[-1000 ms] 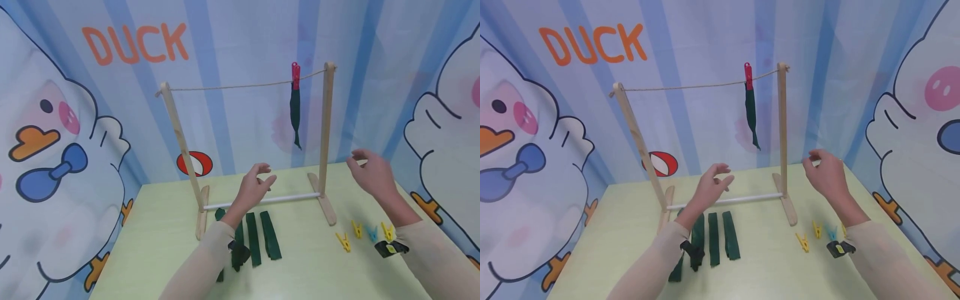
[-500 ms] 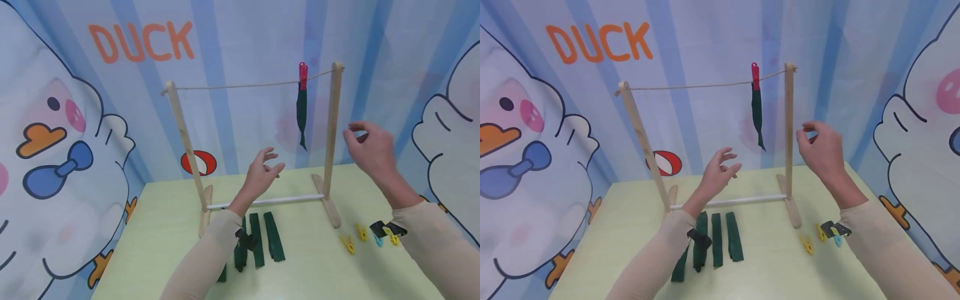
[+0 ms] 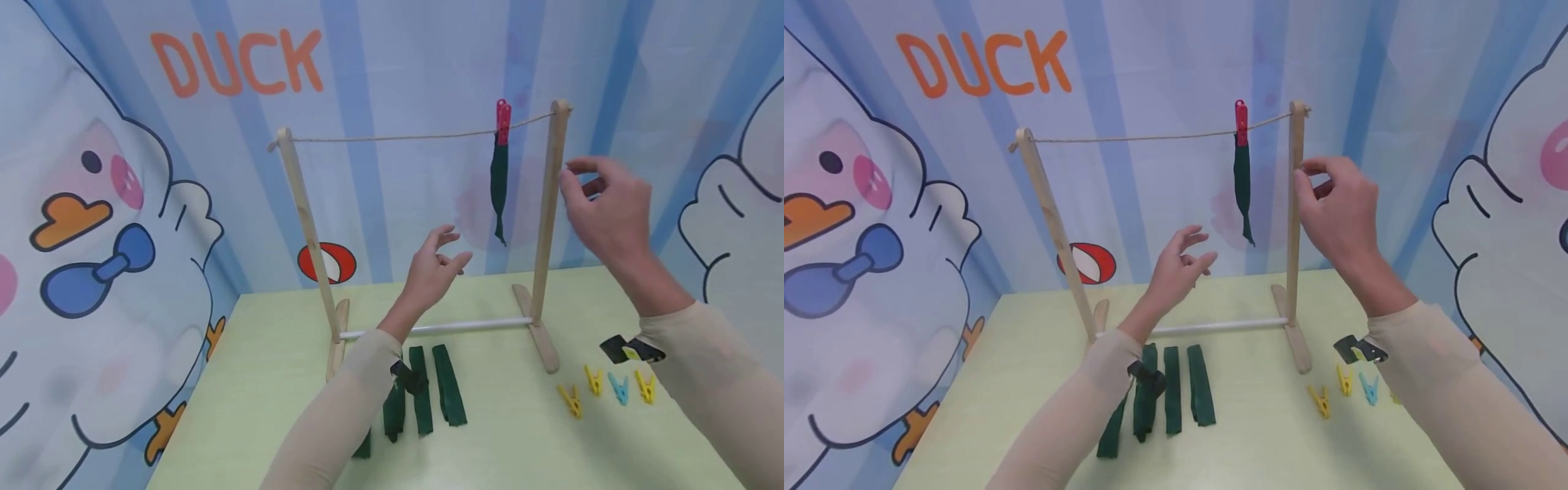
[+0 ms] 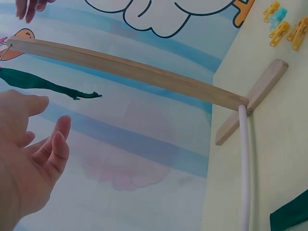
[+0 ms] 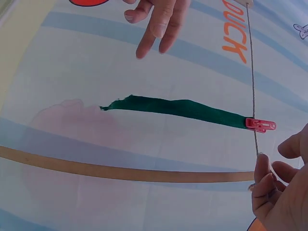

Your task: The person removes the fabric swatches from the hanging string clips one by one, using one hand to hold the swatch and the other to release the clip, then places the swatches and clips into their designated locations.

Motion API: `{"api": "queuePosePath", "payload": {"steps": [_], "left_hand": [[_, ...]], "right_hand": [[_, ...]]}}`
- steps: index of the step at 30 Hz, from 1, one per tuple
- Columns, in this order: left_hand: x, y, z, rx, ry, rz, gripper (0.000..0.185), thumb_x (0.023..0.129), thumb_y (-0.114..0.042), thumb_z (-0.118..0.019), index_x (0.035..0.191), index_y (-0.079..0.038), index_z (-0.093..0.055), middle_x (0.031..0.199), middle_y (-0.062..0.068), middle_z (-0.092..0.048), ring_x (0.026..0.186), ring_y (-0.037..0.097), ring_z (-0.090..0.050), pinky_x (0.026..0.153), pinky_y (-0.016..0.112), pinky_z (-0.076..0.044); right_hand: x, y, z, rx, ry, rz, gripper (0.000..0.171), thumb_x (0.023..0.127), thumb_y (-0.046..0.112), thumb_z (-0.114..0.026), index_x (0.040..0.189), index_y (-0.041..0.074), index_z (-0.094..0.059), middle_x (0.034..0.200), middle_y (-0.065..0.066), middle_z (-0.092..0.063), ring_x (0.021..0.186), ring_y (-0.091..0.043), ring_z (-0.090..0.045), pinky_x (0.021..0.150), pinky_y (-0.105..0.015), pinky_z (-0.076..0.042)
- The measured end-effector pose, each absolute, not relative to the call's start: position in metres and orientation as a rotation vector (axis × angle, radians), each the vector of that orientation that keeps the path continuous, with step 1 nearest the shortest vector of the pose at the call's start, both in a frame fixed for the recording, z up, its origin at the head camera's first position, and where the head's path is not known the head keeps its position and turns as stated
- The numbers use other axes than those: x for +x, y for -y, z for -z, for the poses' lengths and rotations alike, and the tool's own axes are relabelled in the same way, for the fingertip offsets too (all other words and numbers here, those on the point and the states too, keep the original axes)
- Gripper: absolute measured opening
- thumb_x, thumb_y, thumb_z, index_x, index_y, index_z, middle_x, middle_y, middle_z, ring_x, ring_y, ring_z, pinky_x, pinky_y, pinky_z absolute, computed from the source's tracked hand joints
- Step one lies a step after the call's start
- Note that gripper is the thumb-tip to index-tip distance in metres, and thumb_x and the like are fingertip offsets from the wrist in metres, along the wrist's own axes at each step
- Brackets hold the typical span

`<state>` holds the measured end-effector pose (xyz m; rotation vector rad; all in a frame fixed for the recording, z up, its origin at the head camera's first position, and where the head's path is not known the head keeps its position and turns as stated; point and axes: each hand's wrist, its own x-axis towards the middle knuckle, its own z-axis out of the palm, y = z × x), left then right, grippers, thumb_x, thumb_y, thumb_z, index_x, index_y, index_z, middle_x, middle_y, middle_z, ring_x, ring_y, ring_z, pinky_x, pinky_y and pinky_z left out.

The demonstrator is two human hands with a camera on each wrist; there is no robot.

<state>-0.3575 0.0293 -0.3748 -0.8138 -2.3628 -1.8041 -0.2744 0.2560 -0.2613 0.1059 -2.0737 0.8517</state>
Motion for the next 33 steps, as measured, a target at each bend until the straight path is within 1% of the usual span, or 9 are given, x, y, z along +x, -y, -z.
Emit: {"api": "queuePosePath", "payload": {"steps": [4, 8, 12, 17, 20, 24, 26, 29, 33], "left_hand": [[-0.357, -0.032, 0.369, -0.824, 2.341, 1.821, 0.060, 0.099, -0.028, -0.066, 0.151, -0.017, -0.040, 0.143, -0.002, -0.054, 0.081, 0.019, -0.069, 0.068, 0.031, -0.052], [-0.357, -0.035, 0.364, -0.825, 2.332, 1.822, 0.059, 0.098, -0.027, -0.066, 0.151, -0.017, -0.040, 0.143, -0.002, -0.055, 0.079, 0.015, -0.068, 0.065, 0.030, -0.051], [-0.357, -0.039, 0.359, -0.833, 2.331, 1.814, 0.059, 0.099, -0.027, -0.066, 0.151, -0.017, -0.040, 0.144, -0.001, -0.053, 0.078, 0.013, -0.067, 0.063, 0.029, -0.050], [-0.359, -0.046, 0.353, -0.857, 2.324, 1.846, 0.059, 0.100, -0.025, -0.065, 0.152, -0.017, -0.039, 0.147, -0.001, -0.051, 0.083, 0.021, -0.069, 0.063, 0.028, -0.049], [-0.360, -0.051, 0.352, -0.863, 2.334, 1.868, 0.061, 0.100, -0.023, -0.064, 0.154, -0.017, -0.037, 0.148, -0.002, -0.050, 0.085, 0.023, -0.069, 0.062, 0.027, -0.049], [-0.362, -0.057, 0.350, -0.863, 2.343, 1.886, 0.062, 0.100, -0.021, -0.064, 0.155, -0.017, -0.035, 0.150, -0.002, -0.049, 0.082, 0.015, -0.069, 0.061, 0.027, -0.050], [-0.362, -0.059, 0.349, -0.852, 2.345, 1.889, 0.063, 0.100, -0.021, -0.064, 0.155, -0.017, -0.035, 0.150, -0.003, -0.048, 0.081, 0.012, -0.068, 0.062, 0.027, -0.050], [-0.364, -0.061, 0.347, -0.832, 2.346, 1.897, 0.064, 0.099, -0.023, -0.065, 0.156, -0.017, -0.034, 0.150, -0.003, -0.048, 0.080, 0.011, -0.068, 0.063, 0.027, -0.051], [-0.366, -0.064, 0.344, -0.817, 2.336, 1.923, 0.066, 0.099, -0.025, -0.065, 0.156, -0.017, -0.033, 0.151, 0.000, -0.048, 0.080, 0.012, -0.068, 0.063, 0.028, -0.051]], "right_hand": [[-0.277, -0.252, 0.251, 0.120, 2.105, -0.853, 0.036, 0.100, 0.030, -0.059, 0.119, 0.002, -0.070, 0.115, -0.014, -0.069, 0.071, 0.008, -0.050, 0.062, -0.008, -0.039], [-0.282, -0.246, 0.245, 0.151, 2.134, -0.838, 0.036, 0.099, 0.031, -0.061, 0.122, 0.004, -0.069, 0.117, -0.012, -0.067, 0.073, 0.000, -0.053, 0.065, -0.008, -0.040], [-0.288, -0.245, 0.238, 0.194, 2.145, -0.832, 0.039, 0.099, 0.032, -0.063, 0.130, 0.009, -0.065, 0.121, -0.011, -0.064, 0.074, -0.001, -0.053, 0.066, -0.009, -0.041], [-0.296, -0.245, 0.230, 0.274, 2.152, -0.863, 0.045, 0.099, 0.030, -0.063, 0.140, 0.014, -0.057, 0.125, -0.010, -0.061, 0.074, 0.001, -0.057, 0.067, -0.010, -0.044], [-0.300, -0.245, 0.227, 0.308, 2.179, -0.867, 0.050, 0.099, 0.030, -0.062, 0.146, 0.017, -0.051, 0.132, -0.008, -0.057, 0.079, -0.007, -0.064, 0.070, -0.010, -0.046], [-0.307, -0.245, 0.223, 0.340, 2.229, -0.858, 0.057, 0.100, 0.031, -0.061, 0.153, 0.022, -0.041, 0.138, -0.007, -0.055, 0.084, -0.017, -0.068, 0.072, -0.011, -0.046], [-0.310, -0.245, 0.220, 0.359, 2.253, -0.876, 0.059, 0.101, 0.031, -0.060, 0.155, 0.023, -0.037, 0.140, -0.006, -0.054, 0.083, -0.015, -0.067, 0.072, -0.012, -0.046], [-0.316, -0.245, 0.216, 0.372, 2.299, -0.924, 0.061, 0.102, 0.032, -0.058, 0.157, 0.025, -0.032, 0.150, -0.001, -0.045, 0.083, -0.010, -0.067, 0.072, -0.014, -0.047], [-0.322, -0.243, 0.211, 0.377, 2.354, -0.965, 0.062, 0.103, 0.035, -0.054, 0.159, 0.026, -0.027, 0.160, 0.006, -0.032, 0.091, -0.017, -0.069, 0.080, -0.022, -0.052]]}}
